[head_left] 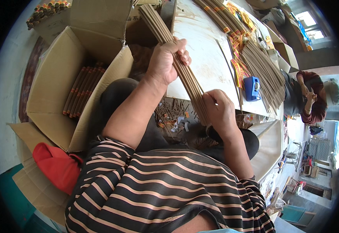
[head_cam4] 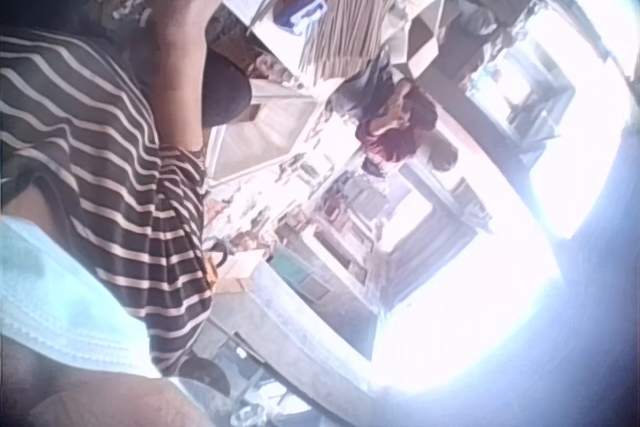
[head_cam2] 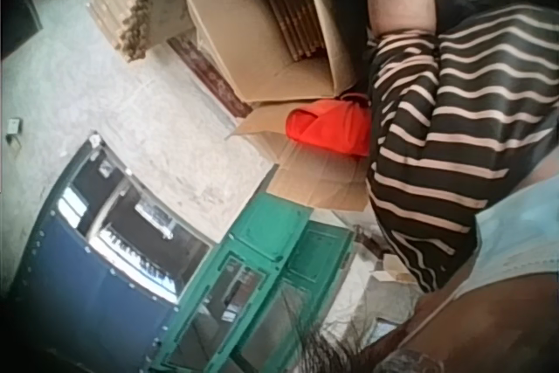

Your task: The person gathers thin wooden sticks from a table, aligns them into bundles, and secures each bundle with a small paper wrapper. The person places the finished bundles into a cardboard box.

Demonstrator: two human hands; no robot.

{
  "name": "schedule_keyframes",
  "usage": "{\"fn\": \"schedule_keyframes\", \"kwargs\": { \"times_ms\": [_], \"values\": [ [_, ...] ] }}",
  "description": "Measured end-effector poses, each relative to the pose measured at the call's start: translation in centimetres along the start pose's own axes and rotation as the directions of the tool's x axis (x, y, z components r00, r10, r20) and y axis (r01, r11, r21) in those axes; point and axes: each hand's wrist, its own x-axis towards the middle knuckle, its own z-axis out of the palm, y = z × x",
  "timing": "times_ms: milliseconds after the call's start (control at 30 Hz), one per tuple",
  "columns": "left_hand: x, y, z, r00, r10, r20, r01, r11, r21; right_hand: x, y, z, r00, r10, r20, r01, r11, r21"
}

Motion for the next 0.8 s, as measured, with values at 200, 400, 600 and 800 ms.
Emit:
{"fn": "schedule_keyframes", "kwargs": {
  "times_ms": [200, 400, 600, 800],
  "values": [
    [1.3, 2.6, -1.3, 0.951, 0.150, -0.270, -0.161, 0.987, -0.019, -4.2, 3.3, -4.3, 0.976, 0.158, 0.149, -0.160, 0.987, 0.003],
    [2.1, 3.2, -2.2, 0.924, 0.127, -0.360, -0.140, 0.990, -0.010, -9.9, 7.3, -7.3, 0.892, 0.449, 0.061, -0.450, 0.863, 0.231],
    [1.3, 0.8, -0.6, 0.929, 0.039, -0.368, -0.007, 0.996, 0.087, -7.6, 3.2, -4.5, 0.919, 0.394, -0.009, -0.376, 0.882, 0.283],
    [1.1, 0.0, -0.8, 0.922, -0.095, -0.375, 0.123, 0.991, 0.050, -3.5, -0.3, -0.9, 0.993, 0.063, -0.101, -0.049, 0.989, 0.139]
  ]
}}
